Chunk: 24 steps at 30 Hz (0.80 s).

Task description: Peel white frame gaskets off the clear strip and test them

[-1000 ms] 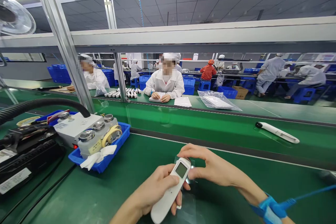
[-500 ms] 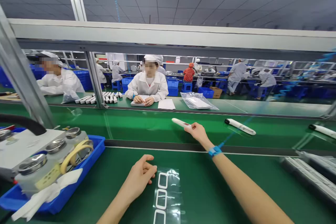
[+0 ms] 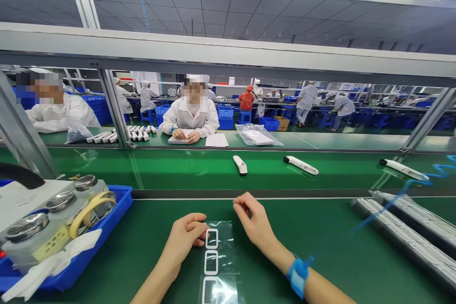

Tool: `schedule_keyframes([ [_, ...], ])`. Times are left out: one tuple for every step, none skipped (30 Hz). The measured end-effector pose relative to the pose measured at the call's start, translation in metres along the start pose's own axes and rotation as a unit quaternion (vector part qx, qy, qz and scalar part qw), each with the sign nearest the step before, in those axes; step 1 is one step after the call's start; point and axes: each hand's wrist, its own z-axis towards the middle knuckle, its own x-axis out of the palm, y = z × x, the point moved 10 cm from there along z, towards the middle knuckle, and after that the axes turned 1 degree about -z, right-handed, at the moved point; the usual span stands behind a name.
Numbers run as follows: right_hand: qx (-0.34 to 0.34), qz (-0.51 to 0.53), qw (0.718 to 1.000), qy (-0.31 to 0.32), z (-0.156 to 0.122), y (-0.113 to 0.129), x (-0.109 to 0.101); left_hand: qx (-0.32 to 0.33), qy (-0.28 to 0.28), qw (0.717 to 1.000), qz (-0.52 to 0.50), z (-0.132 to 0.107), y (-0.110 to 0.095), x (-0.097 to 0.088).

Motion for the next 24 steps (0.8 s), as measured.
schedule_keyframes([
  [-0.036,0.018,0.999,0.025,-0.014,0.016,0.007,0.001,0.001,1.000,-0.012,-0.002,0.000,0.001],
  [-0.067,0.034,0.996,0.051,-0.026,0.029,0.014,0.001,0.005,1.000,-0.022,-0.003,0.000,0.002],
  [-0.086,0.044,0.993,0.073,-0.034,0.037,0.020,0.001,0.008,1.000,-0.029,-0.003,0.000,0.003],
  [-0.091,0.048,0.991,0.091,-0.040,0.040,0.025,0.000,0.011,0.999,-0.034,-0.004,0.000,0.004],
  [-0.089,0.048,0.989,0.104,-0.042,0.040,0.030,-0.001,0.012,0.999,-0.037,-0.004,0.001,0.005],
  [-0.083,0.045,0.989,0.112,-0.043,0.038,0.033,0.000,0.010,0.999,-0.039,-0.004,0.001,0.005],
  [-0.075,0.041,0.990,0.116,-0.042,0.035,0.036,0.001,0.007,0.999,-0.040,-0.004,0.001,0.005],
  [-0.068,0.035,0.990,0.119,-0.041,0.032,0.039,0.004,0.003,0.999,-0.042,-0.004,0.001,0.004],
  [-0.062,0.028,0.990,0.123,-0.040,0.029,0.041,0.006,-0.001,0.999,-0.045,-0.005,0.000,0.004],
  [-0.058,0.020,0.990,0.127,-0.039,0.028,0.043,0.009,-0.003,0.999,-0.048,-0.005,0.000,0.005],
  [-0.057,0.012,0.990,0.131,-0.039,0.027,0.044,0.011,-0.006,0.999,-0.050,-0.006,-0.001,0.005],
  [-0.058,0.004,0.989,0.134,-0.039,0.027,0.045,0.013,-0.006,0.999,-0.052,-0.006,-0.001,0.005],
  [-0.059,-0.005,0.989,0.136,-0.039,0.028,0.046,0.014,-0.007,0.998,-0.054,-0.006,-0.002,0.006],
  [-0.061,-0.013,0.989,0.138,-0.039,0.029,0.046,0.015,-0.007,0.998,-0.054,-0.006,-0.002,0.006],
  [-0.064,-0.021,0.988,0.138,-0.039,0.030,0.046,0.016,-0.007,0.998,-0.054,-0.006,-0.003,0.006],
  [-0.065,-0.029,0.988,0.138,-0.038,0.031,0.046,0.017,-0.006,0.998,-0.054,-0.005,-0.003,0.006],
  [-0.067,-0.036,0.987,0.138,-0.038,0.032,0.046,0.017,-0.004,0.998,-0.052,-0.005,-0.003,0.006],
  [-0.068,-0.042,0.987,0.139,-0.038,0.034,0.046,0.018,-0.001,0.999,-0.050,-0.005,-0.003,0.006],
  [-0.068,-0.048,0.987,0.139,-0.037,0.035,0.046,0.018,0.002,0.999,-0.048,-0.004,-0.002,0.007],
  [-0.067,-0.054,0.987,0.138,-0.037,0.036,0.046,0.018,0.005,0.999,-0.047,-0.004,-0.002,0.007],
  [-0.067,-0.060,0.987,0.137,-0.036,0.037,0.045,0.019,0.009,0.999,-0.046,-0.004,-0.002,0.007],
  [-0.066,-0.065,0.987,0.134,-0.036,0.038,0.045,0.019,0.014,0.999,-0.044,-0.004,-0.001,0.007],
  [-0.064,-0.070,0.987,0.131,-0.036,0.038,0.045,0.018,0.018,0.999,-0.040,-0.003,-0.001,0.006],
  [-0.062,-0.074,0.987,0.128,-0.037,0.038,0.044,0.017,0.020,0.999,-0.034,-0.002,0.000,0.006],
])
